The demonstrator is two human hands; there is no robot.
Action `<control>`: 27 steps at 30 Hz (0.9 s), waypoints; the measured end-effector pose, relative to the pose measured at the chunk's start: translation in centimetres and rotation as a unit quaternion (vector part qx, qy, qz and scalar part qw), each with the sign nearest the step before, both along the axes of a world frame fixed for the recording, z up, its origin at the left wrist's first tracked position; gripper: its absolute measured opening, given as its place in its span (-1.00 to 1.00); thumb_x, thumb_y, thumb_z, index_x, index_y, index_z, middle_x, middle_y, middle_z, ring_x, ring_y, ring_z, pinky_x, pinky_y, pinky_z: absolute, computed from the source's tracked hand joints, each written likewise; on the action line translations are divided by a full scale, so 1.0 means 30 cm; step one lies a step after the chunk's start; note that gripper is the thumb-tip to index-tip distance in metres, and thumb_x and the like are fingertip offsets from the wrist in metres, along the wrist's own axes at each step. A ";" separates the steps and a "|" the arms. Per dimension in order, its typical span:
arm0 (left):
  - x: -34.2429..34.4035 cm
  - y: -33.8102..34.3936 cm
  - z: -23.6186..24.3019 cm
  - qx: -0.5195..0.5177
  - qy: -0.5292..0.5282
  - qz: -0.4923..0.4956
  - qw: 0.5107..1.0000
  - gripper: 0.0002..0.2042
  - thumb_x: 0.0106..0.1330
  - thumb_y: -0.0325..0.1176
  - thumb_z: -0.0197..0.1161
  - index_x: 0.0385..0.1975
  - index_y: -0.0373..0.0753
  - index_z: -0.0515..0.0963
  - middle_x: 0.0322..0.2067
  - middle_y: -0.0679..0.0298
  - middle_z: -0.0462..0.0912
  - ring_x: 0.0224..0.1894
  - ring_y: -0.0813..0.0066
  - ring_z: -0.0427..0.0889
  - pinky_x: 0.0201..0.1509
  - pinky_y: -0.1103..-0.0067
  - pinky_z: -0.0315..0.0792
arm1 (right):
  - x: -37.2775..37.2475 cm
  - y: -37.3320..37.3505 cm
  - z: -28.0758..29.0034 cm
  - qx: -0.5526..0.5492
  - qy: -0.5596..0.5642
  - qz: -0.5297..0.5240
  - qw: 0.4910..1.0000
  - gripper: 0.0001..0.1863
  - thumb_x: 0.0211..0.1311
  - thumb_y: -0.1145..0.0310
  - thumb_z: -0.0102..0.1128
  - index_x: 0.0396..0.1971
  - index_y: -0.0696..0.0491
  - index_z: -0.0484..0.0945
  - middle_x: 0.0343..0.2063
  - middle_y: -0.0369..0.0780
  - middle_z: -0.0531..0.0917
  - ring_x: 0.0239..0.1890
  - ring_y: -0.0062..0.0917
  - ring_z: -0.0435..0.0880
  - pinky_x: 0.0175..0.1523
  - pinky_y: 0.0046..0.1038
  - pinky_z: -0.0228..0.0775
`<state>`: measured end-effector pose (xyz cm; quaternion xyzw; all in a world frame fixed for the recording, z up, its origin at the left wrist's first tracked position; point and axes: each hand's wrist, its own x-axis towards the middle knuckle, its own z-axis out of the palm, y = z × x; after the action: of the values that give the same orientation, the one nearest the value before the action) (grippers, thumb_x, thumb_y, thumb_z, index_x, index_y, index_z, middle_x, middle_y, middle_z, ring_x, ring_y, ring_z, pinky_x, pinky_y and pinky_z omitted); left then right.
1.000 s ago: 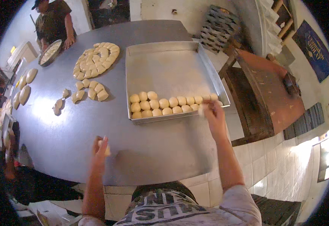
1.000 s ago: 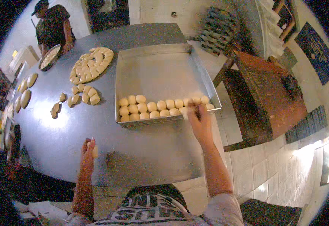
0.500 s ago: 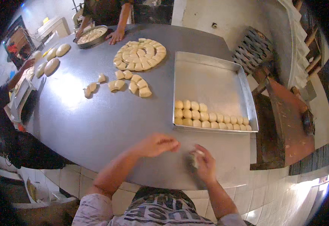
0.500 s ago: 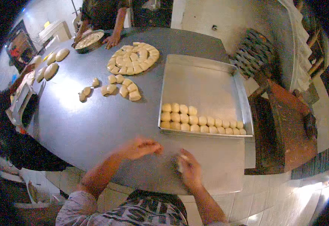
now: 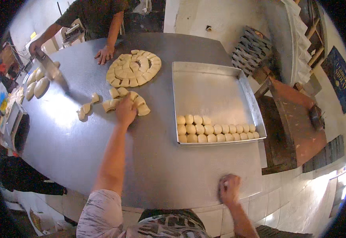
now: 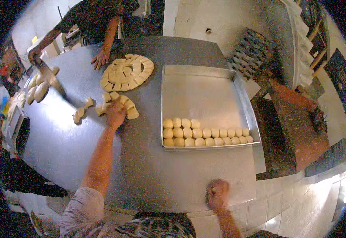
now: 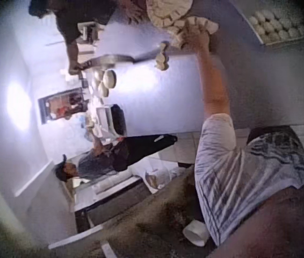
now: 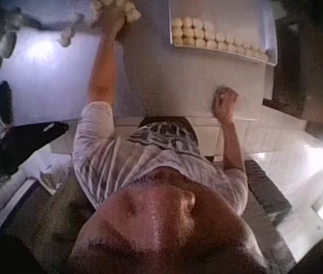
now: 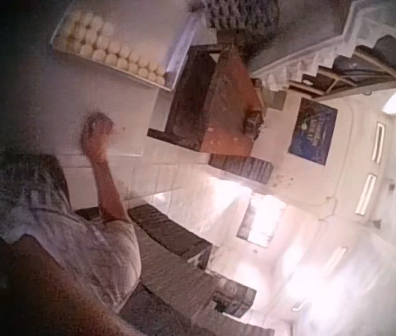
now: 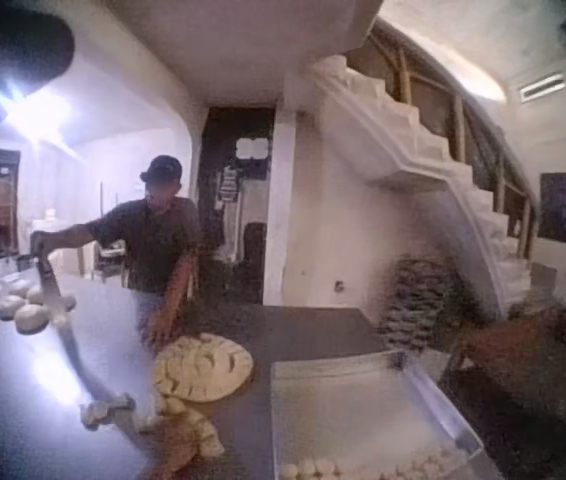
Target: The person rolls small pieces of dough into balls by hand and places them in neat rows into a metal baking pan on a stainless steel table.
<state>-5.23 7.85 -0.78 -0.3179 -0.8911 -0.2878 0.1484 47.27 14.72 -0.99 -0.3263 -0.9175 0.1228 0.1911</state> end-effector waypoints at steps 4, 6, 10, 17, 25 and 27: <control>-0.016 -0.020 -0.015 -0.037 -0.037 -0.005 0.999 -0.47 0.15 -0.26 0.21 0.14 -0.22 0.30 0.00 0.01 0.44 0.03 -0.02 0.41 0.10 0.31 0.31 | -0.159 0.265 0.091 0.030 0.066 -0.237 0.969 -0.76 -0.05 0.33 0.23 -0.45 0.15 0.42 -0.37 -0.04 0.47 -0.21 -0.15 0.41 -0.10 -0.18 0.24; 0.017 -0.043 -0.017 -0.010 -0.057 -0.002 0.998 -0.61 0.17 -0.29 0.16 0.02 -0.22 0.43 -0.15 -0.03 0.53 -0.08 0.02 0.49 0.01 0.32 0.36 | -0.269 0.244 0.101 -0.010 0.074 -0.244 0.967 -0.74 -0.11 0.33 0.28 -0.48 0.15 0.44 -0.50 -0.07 0.48 -0.27 -0.18 0.42 -0.18 -0.25 0.27; 0.175 -0.212 0.036 -0.076 -0.135 -0.141 0.978 -0.74 0.28 -0.23 0.02 -0.32 -0.33 0.50 -0.36 -0.01 0.55 -0.26 0.12 0.56 -0.21 0.32 0.39 | -0.132 0.159 0.056 0.023 0.072 -0.008 0.997 -0.76 -0.07 0.35 0.22 -0.41 0.13 0.44 -0.34 -0.03 0.48 -0.20 -0.13 0.40 0.00 -0.11 0.19; 0.734 -0.239 0.151 0.173 -0.470 -0.137 0.855 -0.81 0.25 -0.25 0.15 -0.44 -0.23 0.39 -0.55 0.37 0.43 -0.49 0.57 0.39 -0.40 0.60 0.30 | -0.119 0.269 0.075 -0.016 0.041 -0.054 0.998 -0.73 -0.06 0.40 0.19 -0.34 0.15 0.39 -0.28 -0.03 0.45 -0.17 -0.11 0.39 0.01 -0.12 0.19; 0.799 -0.296 0.155 0.146 -0.467 -0.108 0.865 -0.80 0.16 -0.35 0.24 -0.43 -0.15 0.31 -0.57 0.47 0.31 -0.49 0.67 0.33 -0.39 0.68 0.30 | -0.062 0.414 0.053 0.041 -0.008 -0.120 0.992 -0.71 -0.07 0.36 0.20 -0.35 0.17 0.39 -0.25 -0.04 0.46 -0.13 -0.07 0.39 0.01 -0.15 0.21; 0.833 -0.321 0.189 0.217 -0.428 -0.150 0.864 -0.79 0.16 -0.39 0.25 -0.48 -0.13 0.29 -0.59 0.51 0.27 -0.50 0.71 0.28 -0.43 0.70 0.24 | -0.054 0.312 0.083 0.037 0.012 -0.060 0.997 -0.75 -0.06 0.42 0.18 -0.34 0.14 0.43 -0.23 -0.03 0.48 -0.07 -0.11 0.41 0.02 -0.20 0.26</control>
<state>19.77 -1.79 4.88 -0.2532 -0.7231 -0.6009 -0.2278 45.67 24.09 1.50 -0.3724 -0.8977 0.0813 0.2209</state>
